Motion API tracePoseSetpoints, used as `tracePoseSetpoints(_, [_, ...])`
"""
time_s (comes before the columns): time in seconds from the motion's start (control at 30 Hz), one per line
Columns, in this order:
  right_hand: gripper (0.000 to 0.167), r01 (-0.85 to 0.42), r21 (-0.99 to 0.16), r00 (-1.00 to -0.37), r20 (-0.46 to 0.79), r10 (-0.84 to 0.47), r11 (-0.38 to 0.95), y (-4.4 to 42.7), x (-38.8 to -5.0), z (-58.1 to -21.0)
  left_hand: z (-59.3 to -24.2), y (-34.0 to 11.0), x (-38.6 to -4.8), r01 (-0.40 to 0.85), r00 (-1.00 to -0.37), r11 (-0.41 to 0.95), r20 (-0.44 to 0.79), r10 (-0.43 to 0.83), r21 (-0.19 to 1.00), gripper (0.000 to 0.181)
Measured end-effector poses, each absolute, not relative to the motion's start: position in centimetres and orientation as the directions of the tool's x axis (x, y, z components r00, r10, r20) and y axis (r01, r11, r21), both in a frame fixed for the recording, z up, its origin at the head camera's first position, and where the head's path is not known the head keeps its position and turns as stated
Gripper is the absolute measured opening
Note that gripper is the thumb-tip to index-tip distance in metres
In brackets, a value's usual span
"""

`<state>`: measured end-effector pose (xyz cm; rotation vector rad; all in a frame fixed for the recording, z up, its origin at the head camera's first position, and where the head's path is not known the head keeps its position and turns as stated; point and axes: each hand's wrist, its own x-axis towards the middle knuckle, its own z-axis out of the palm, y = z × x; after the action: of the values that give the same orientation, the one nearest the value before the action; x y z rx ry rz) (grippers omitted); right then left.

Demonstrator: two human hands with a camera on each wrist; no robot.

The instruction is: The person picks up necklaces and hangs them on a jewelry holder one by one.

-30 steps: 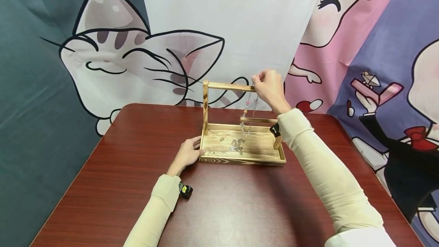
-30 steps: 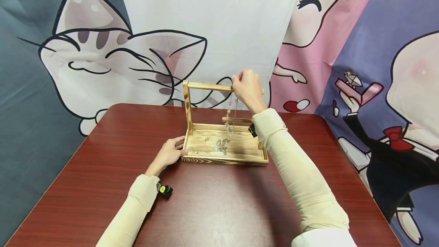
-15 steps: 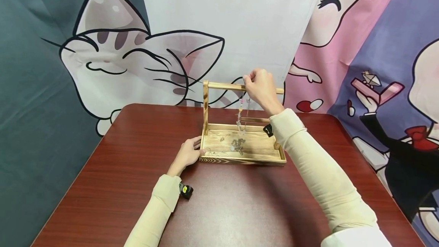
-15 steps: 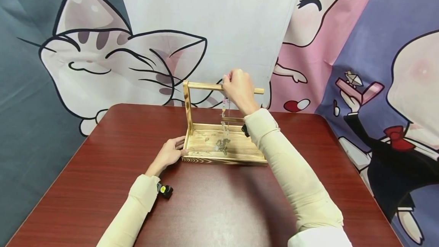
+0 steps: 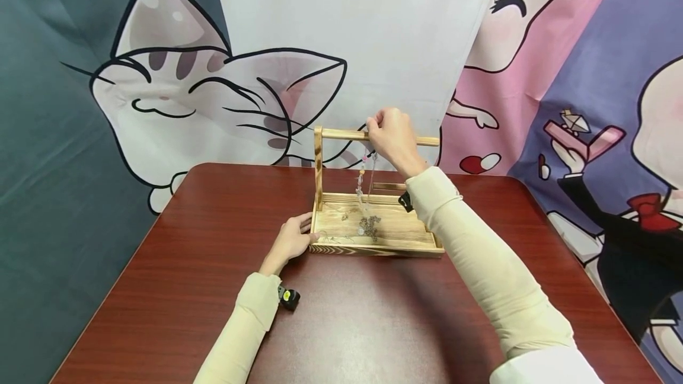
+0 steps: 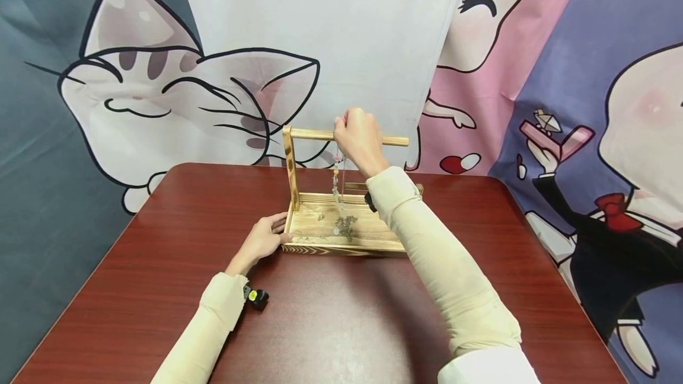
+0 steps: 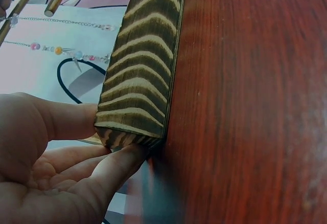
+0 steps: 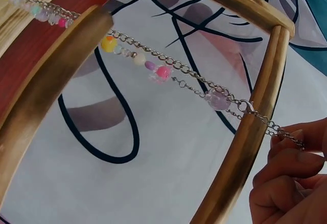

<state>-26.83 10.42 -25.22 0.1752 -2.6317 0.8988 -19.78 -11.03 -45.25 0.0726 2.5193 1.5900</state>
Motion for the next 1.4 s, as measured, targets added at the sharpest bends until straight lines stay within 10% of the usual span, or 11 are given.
tracePoseSetpoints(1.4, [0.027, -0.265, -0.437, -0.919, 0.385, -0.088, 0.86, 5.0, -26.7, -25.1, -44.9, -11.2, -19.5, -0.048, -0.984, 0.439, -0.119, 0.134, 0.897, 0.06])
